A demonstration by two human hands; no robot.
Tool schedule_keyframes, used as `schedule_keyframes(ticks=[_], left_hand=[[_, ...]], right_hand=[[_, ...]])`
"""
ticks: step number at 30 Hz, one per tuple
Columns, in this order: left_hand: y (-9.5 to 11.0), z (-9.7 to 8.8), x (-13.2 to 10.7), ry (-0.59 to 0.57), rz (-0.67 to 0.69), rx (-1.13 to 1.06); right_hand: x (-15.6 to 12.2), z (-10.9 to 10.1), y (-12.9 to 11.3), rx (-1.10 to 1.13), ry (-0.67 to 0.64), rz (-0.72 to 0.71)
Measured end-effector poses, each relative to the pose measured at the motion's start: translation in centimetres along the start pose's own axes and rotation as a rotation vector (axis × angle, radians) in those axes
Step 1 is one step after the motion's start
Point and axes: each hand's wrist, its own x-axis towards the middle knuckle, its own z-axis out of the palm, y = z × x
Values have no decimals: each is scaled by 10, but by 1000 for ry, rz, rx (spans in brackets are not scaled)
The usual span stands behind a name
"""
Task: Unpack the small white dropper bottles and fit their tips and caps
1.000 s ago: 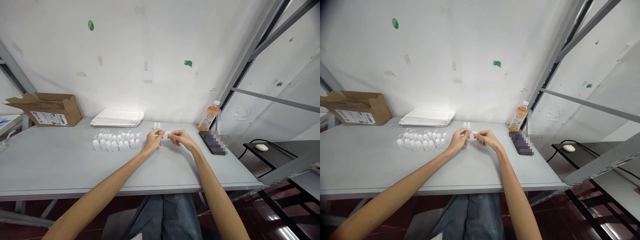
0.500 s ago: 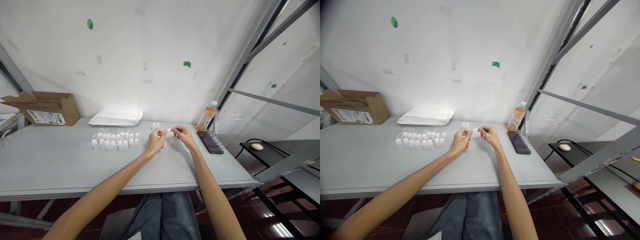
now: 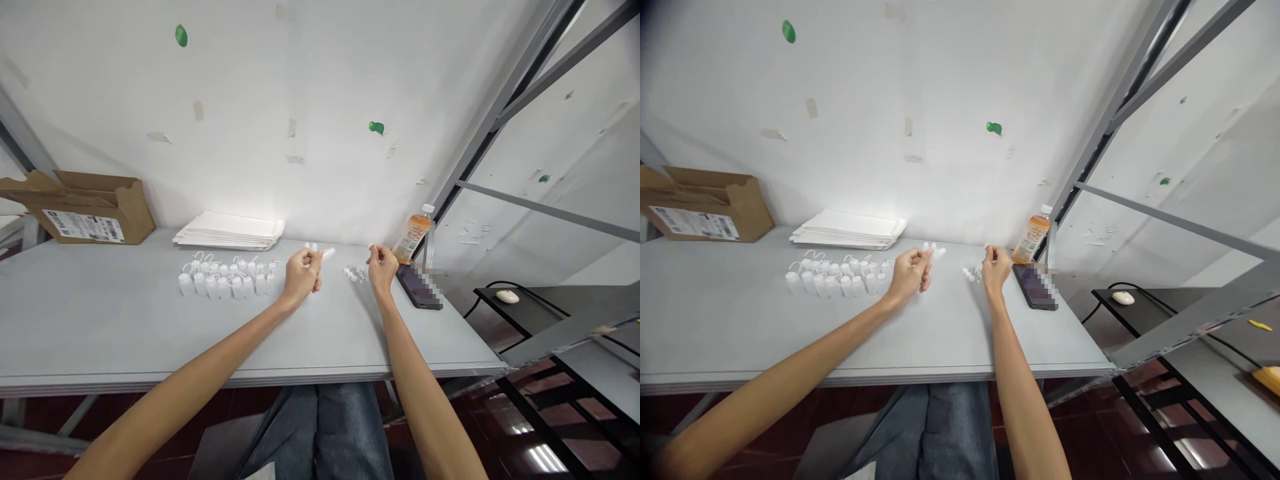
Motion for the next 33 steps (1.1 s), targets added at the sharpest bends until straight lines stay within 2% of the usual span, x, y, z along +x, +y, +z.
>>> schedule_keyframes(ticks=[4,11,17,23,29,33], left_hand=[[9,-7,6,82,73,-17],[-6,-7,4,-6,40,91],[-14,-3,1,-41,8,174],[-14,-1,-2,-64,-26,222],[-12,-3,0,-63,-4,223],[-11,-5,1,-63,-22,230]], right_hand=[[4,-4,13,-154,-46,-30],[8,-10,22,-264,-8,114],[4,-13,18,-472,-247,253],[2,-14,17,-538,-293,268],[1,-17,10,-494,-254,240],[2,-17,6,-421,-121,197]])
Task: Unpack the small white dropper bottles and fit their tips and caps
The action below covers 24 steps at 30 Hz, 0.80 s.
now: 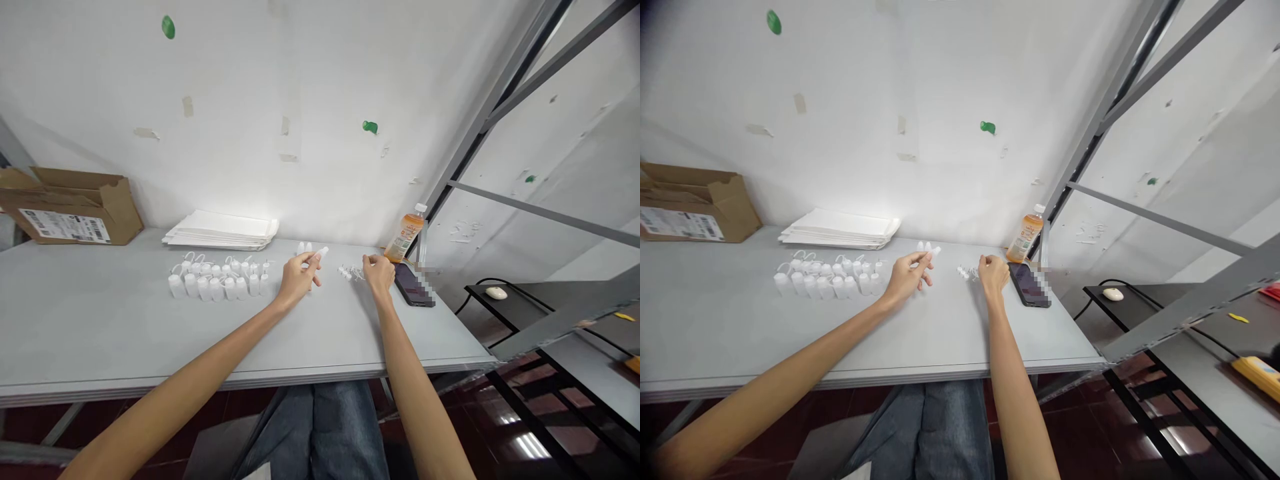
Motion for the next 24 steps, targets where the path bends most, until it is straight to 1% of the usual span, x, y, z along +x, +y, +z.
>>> schedule_keyframes(ticks=[2,3,5,7,8,10,13,16,17,19,22,24], left_hand=[[0,0,0,-6,-5,10],[0,0,0,-7,-5,21],[-1,0,0,-13,-12,51],[-3,0,1,-22,-22,93],[-5,0,2,-28,-25,116],[-9,0,4,-39,-25,158],[-14,1,7,-38,-16,203],[-15,1,7,-40,-27,203],[-15,1,6,-45,-42,194],[-13,0,6,-53,-89,188],[-11,-4,7,-58,-176,255],[-13,-8,9,-45,-213,348]], right_hand=[[-2,0,-4,143,20,-55],[-5,0,-8,253,-15,-97],[-11,0,-17,498,-168,-187],[-20,0,-28,680,-367,-261],[-24,0,-34,730,-452,-289],[-32,0,-42,774,-571,-333],[-37,1,-49,799,-644,-345],[-35,5,-51,808,-634,-306],[-32,6,-51,801,-605,-291],[-24,10,-53,751,-504,-266],[-10,19,-58,554,-342,-260],[-2,28,-63,390,-307,-266]])
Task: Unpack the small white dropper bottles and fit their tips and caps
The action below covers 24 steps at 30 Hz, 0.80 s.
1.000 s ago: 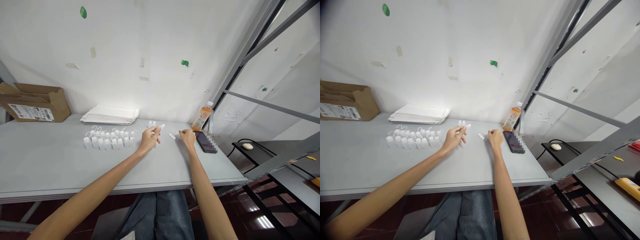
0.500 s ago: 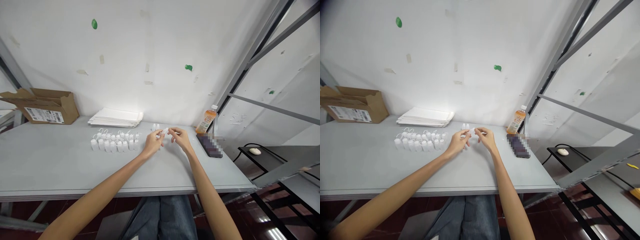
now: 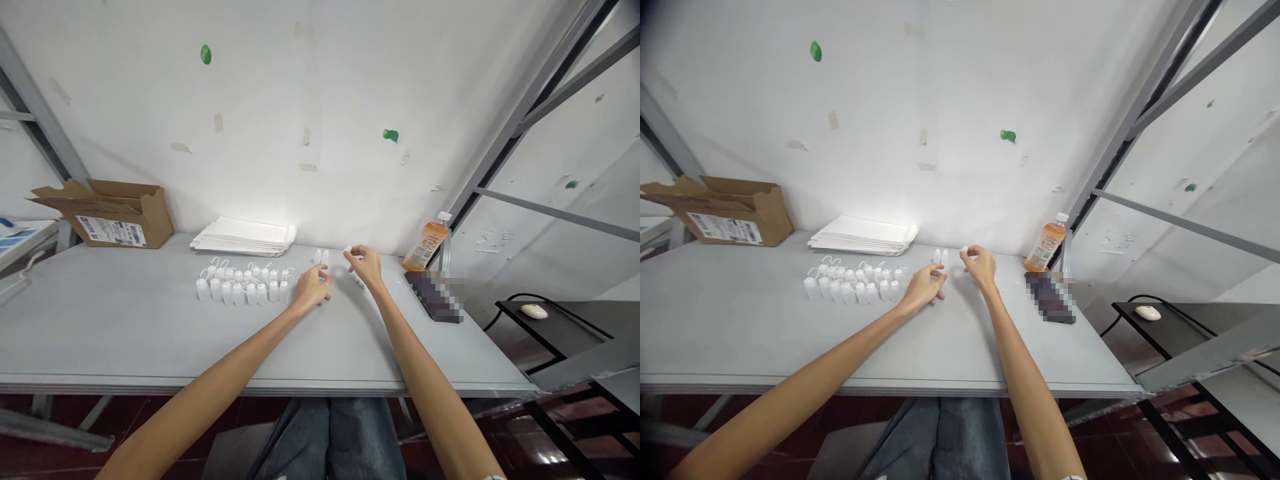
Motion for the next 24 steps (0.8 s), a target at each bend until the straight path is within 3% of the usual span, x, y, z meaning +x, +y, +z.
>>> schedule_keyframes(ticks=[4,10,20,24], left_hand=[[-7,-3,9,31,-55,127],[-8,-2,13,29,25,322],[-5,1,9,31,87,371],[2,-7,7,141,257,327]], right_hand=[[12,21,3,-197,-68,47],[13,41,12,-217,-101,34],[11,41,13,-210,-125,60],[8,34,10,-184,-43,35]])
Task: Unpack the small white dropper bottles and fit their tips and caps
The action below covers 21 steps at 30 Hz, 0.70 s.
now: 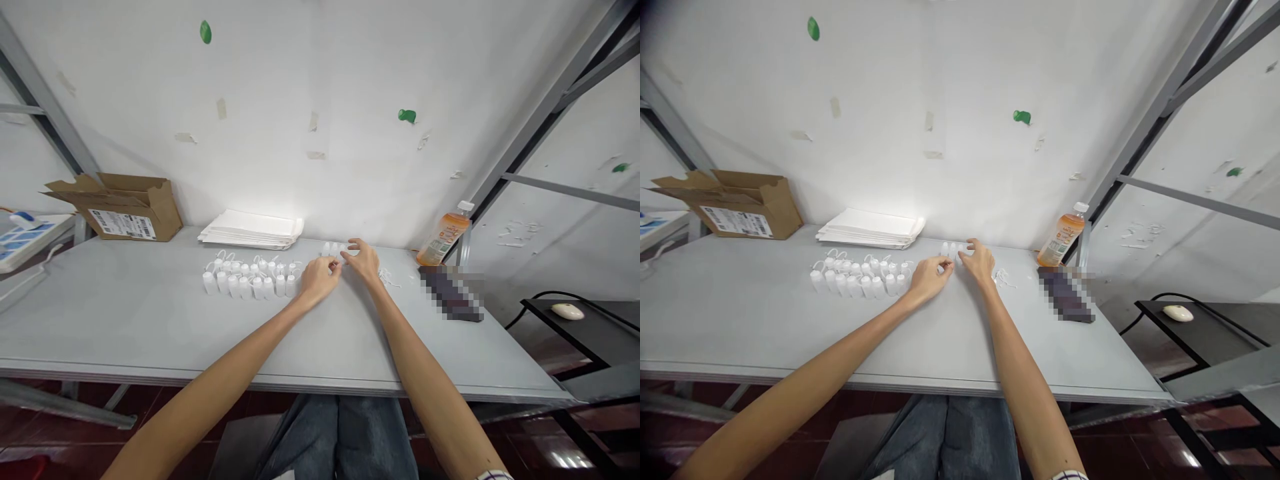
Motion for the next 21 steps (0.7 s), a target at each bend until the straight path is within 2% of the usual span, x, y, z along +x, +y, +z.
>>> schedule_keyframes(ticks=[5,8,13,17,21], left_hand=[[5,-36,8,415,299,50],[3,-55,11,588,375,33],[-3,-66,14,672,400,1],[-8,-70,17,703,384,-33],[-10,-73,18,721,344,-36]], right_hand=[[-10,-9,-11,59,178,-106],[-21,-10,-24,131,153,-216],[-41,-5,-47,227,-58,-389],[-54,-7,-59,134,-186,-504],[-66,-10,-66,62,-457,-594]])
